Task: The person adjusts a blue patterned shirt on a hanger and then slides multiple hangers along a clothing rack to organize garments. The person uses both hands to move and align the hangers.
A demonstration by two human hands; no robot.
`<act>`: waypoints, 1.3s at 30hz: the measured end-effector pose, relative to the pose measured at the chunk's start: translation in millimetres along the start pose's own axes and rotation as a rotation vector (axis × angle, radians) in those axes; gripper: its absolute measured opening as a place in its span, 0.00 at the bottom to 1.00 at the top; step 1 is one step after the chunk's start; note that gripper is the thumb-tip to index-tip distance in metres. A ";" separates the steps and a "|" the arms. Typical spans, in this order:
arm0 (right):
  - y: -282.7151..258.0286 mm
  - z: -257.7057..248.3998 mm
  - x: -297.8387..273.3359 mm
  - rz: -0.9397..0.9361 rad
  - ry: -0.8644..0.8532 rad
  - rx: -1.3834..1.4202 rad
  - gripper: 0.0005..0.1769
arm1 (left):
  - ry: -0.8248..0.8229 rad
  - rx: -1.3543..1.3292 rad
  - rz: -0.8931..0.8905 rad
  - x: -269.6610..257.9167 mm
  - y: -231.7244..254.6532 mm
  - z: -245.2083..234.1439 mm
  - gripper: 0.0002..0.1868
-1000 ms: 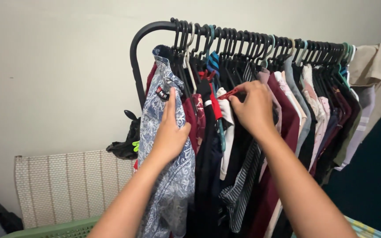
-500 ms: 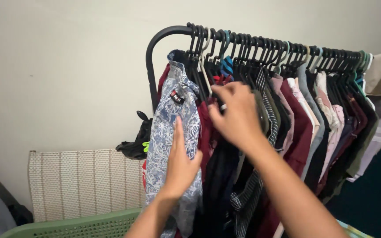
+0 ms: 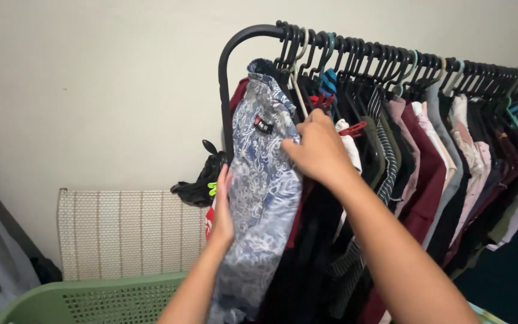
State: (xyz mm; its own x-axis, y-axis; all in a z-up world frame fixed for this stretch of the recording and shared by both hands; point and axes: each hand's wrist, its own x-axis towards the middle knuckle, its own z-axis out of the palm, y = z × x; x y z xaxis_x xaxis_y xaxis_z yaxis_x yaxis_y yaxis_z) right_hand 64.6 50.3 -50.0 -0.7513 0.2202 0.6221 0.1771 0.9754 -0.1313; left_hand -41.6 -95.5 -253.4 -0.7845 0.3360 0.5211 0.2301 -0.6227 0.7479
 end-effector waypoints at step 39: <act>5.2 1.9 -21.1 -0.121 0.108 -0.108 0.16 | 0.181 0.356 -0.221 203.5 -399.1 -53.2 0.28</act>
State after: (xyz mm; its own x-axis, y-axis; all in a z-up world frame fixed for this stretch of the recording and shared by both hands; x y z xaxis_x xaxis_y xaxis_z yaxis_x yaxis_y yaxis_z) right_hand 80.2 50.8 -65.3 -0.7000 0.0936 0.7080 0.1614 0.9865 0.0292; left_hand -323.7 183.8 -467.7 -0.9177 0.2849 0.2768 0.2049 -0.2574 0.9443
